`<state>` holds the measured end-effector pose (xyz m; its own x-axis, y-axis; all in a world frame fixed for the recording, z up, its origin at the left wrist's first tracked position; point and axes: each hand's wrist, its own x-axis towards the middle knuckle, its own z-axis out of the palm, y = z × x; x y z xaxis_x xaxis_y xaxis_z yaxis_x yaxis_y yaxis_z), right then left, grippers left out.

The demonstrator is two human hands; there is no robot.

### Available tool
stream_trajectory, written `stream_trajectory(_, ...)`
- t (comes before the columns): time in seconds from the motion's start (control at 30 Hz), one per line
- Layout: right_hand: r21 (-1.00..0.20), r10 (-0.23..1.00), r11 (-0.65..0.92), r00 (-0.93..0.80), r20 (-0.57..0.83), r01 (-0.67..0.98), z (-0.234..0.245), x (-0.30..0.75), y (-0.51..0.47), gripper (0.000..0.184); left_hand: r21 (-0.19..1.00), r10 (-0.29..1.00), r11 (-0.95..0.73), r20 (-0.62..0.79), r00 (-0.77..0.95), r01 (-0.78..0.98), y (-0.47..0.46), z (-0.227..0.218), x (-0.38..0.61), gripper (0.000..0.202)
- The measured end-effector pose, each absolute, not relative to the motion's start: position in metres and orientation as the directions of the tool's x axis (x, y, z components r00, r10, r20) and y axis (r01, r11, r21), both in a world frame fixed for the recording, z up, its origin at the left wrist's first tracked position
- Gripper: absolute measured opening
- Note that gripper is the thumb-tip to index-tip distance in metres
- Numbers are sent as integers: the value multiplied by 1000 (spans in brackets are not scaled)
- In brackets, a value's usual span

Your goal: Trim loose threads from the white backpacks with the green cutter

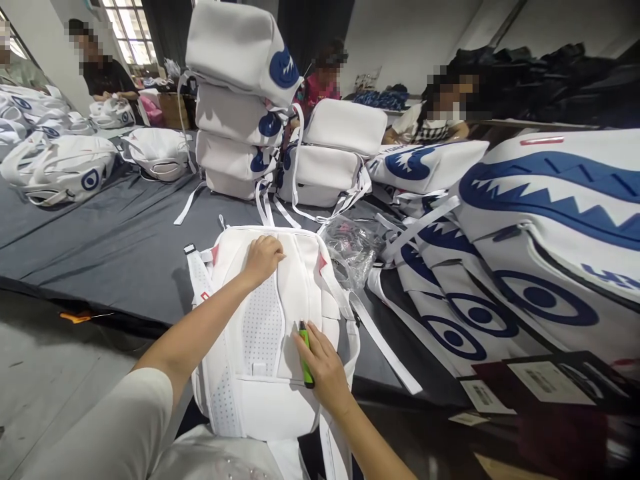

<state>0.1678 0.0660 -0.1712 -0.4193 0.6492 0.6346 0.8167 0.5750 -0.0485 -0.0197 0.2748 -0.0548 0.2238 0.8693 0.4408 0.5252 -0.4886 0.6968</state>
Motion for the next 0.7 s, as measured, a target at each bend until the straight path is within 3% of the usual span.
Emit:
stream_trajectory(0.33,-121,663,614,-426,616,780,-178,174,66,66,750,921,-363,377,95,553,278,-65,-35,6)
stream_trajectory(0.7,-196,688,552,-310,656,810,-164,167,74,69,635,947,-314,258,189,705,268,-60,-41,21)
